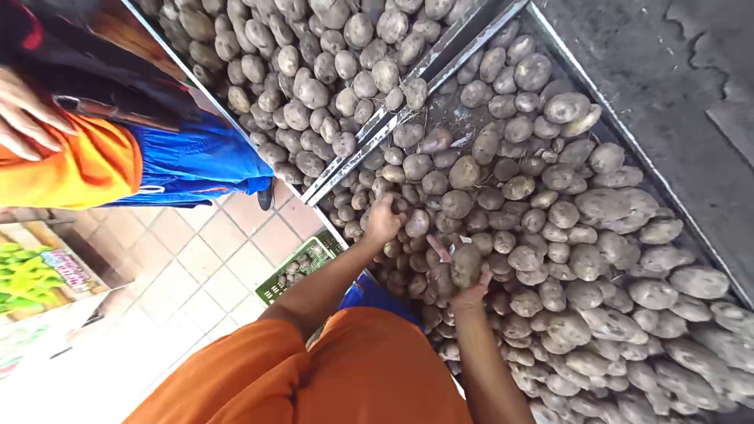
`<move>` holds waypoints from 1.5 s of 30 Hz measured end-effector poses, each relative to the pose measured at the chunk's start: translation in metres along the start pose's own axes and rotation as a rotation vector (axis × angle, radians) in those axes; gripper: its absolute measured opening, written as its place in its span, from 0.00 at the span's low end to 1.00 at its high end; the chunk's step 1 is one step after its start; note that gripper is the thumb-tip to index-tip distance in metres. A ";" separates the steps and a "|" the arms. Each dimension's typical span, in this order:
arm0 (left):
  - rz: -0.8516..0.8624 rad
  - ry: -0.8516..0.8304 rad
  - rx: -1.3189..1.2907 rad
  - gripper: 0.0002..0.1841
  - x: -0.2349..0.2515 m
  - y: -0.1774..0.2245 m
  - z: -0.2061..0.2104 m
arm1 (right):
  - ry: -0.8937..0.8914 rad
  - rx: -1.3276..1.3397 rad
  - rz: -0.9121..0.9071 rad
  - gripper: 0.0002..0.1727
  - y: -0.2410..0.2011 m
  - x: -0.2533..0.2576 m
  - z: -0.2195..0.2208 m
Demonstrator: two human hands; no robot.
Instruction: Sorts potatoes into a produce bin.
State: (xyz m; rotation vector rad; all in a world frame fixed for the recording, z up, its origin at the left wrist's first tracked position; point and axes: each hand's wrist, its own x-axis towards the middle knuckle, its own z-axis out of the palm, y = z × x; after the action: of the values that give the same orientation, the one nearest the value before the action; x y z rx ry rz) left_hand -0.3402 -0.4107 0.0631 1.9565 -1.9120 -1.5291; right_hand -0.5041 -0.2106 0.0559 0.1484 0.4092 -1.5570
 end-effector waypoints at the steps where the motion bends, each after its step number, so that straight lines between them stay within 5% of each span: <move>1: -0.005 -0.019 -0.007 0.27 -0.003 -0.001 -0.002 | 0.018 -0.021 0.012 0.52 0.002 0.003 -0.002; 4: -0.035 -0.087 -0.254 0.24 -0.019 -0.001 -0.001 | 0.115 -0.175 -0.029 0.54 0.006 0.010 -0.007; 7: 0.040 -0.302 -0.437 0.22 -0.049 0.017 0.013 | 0.229 -0.254 -0.103 0.39 0.010 -0.001 -0.004; 9: 0.141 -0.435 -0.338 0.17 -0.049 0.038 0.016 | 0.120 -0.170 -0.096 0.36 0.006 -0.010 -0.009; 11: 0.227 -0.367 -0.235 0.18 -0.021 0.057 0.017 | 0.014 -0.056 -0.058 0.43 -0.003 -0.019 -0.013; 14: 0.323 -0.149 0.265 0.26 0.045 0.067 0.020 | -0.001 0.001 -0.037 0.51 -0.013 -0.038 -0.010; 17: 0.372 -0.254 0.700 0.33 0.086 0.079 0.031 | 0.005 -0.051 -0.050 0.54 -0.023 -0.051 -0.012; 22: 0.439 -0.340 0.835 0.30 0.080 0.094 0.033 | 0.001 -0.106 -0.069 0.51 -0.019 -0.070 -0.004; 33: 0.569 -0.485 1.056 0.42 0.080 0.080 0.012 | 0.154 -0.201 -0.200 0.50 -0.022 -0.137 -0.010; 36: 0.450 -0.466 0.803 0.34 0.068 0.055 -0.003 | 0.187 -0.193 -0.262 0.49 -0.026 -0.157 -0.013; 39: 0.247 -0.442 -0.014 0.23 0.032 0.007 -0.015 | 0.219 -0.181 -0.313 0.48 -0.025 -0.183 -0.025; 42: -0.147 -0.410 -0.738 0.19 -0.040 -0.020 0.017 | 0.248 -0.183 -0.334 0.48 -0.021 -0.215 -0.044; 45: -0.266 -0.497 -0.571 0.21 -0.108 -0.034 0.070 | 0.259 -0.206 -0.311 0.49 -0.016 -0.243 -0.055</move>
State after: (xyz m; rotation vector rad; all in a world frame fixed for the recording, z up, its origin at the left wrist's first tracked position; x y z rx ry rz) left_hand -0.3337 -0.2775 0.0714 1.7162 -1.1120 -2.4735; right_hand -0.5196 0.0362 0.0921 0.1313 0.8253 -1.7950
